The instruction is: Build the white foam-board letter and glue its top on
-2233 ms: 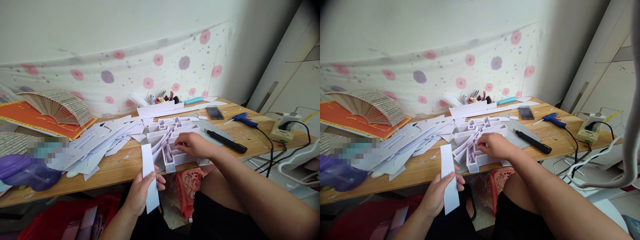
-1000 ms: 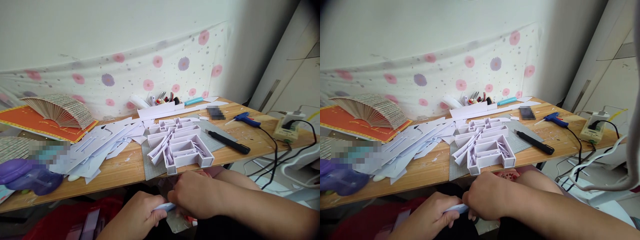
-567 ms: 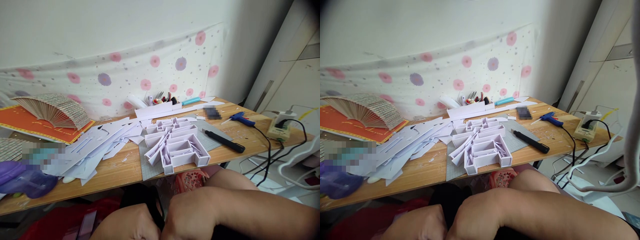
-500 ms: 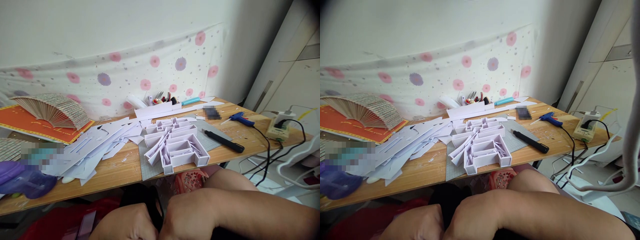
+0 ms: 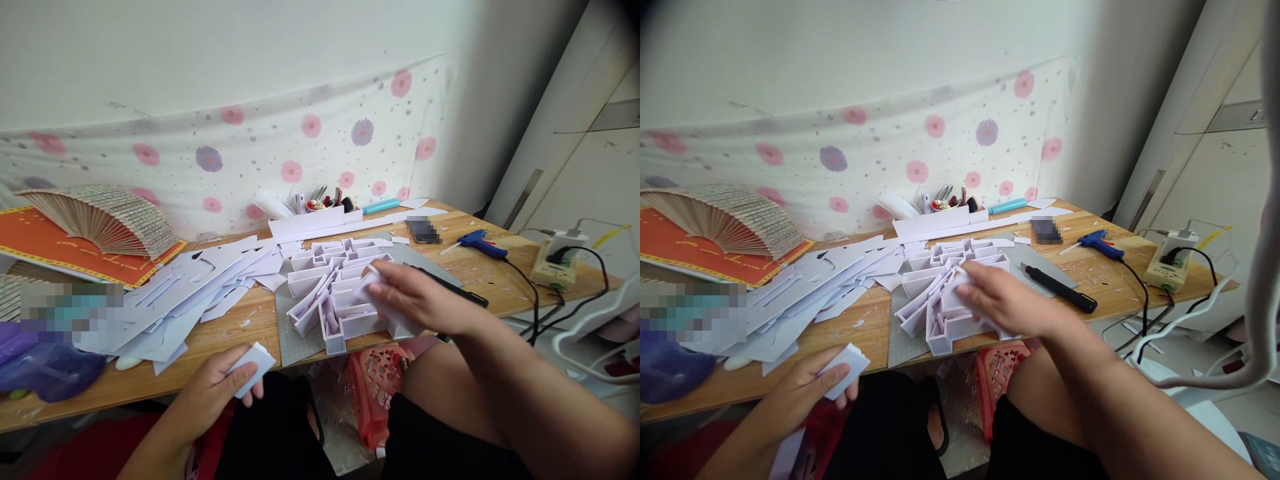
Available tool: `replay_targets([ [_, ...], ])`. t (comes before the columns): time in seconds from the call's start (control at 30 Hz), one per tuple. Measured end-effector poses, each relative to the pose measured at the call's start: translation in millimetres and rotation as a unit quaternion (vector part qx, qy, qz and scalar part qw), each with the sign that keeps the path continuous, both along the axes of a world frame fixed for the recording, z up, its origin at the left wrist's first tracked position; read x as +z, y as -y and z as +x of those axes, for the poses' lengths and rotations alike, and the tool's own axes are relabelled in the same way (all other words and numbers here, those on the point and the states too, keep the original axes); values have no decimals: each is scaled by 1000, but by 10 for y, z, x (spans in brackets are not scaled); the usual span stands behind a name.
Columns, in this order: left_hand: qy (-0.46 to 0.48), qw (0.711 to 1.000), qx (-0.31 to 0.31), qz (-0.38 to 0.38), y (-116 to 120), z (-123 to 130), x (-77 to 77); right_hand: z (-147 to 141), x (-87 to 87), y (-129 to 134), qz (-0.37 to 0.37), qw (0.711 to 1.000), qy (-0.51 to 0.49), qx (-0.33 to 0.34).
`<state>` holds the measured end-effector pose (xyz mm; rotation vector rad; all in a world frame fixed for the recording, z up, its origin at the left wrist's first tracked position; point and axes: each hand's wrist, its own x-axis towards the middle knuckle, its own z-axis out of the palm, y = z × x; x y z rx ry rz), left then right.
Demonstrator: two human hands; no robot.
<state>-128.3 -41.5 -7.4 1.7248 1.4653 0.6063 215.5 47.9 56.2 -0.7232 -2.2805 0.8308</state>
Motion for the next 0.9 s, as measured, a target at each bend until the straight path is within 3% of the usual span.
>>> replay_targets([
  [0.1, -220, 965, 114, 89, -197, -315, -51, 197, 68, -254, 69, 989, 59, -117],
  [0.17, -287, 932, 161, 150, -339, -490, -163, 214, 76, -365, 82, 983, 82, -143],
  [0.3, -314, 922, 129, 185, -574, -641, -358, 7, 3, -463, 52, 990, 100, -86],
  [0.43, -323, 908, 235, 130, -676, -646, -431, -218, -112, -493, 48, 989, 143, -9],
  [0.53, -334, 881, 285, 174, -666, -656, -475, -199, -153, -508, 54, 975, 213, 13],
  [0.7, -318, 831, 262, 374, -568, -413, -478, 33, -185, -494, 46, 964, 262, 18],
  [0.8, -252, 827, 184, 468, -478, -1, -387, 90, -209, -445, 63, 957, 284, 2],
  [0.9, -172, 835, 82, 516, -398, 450, -258, 114, -221, -407, 98, 954, 281, -22],
])
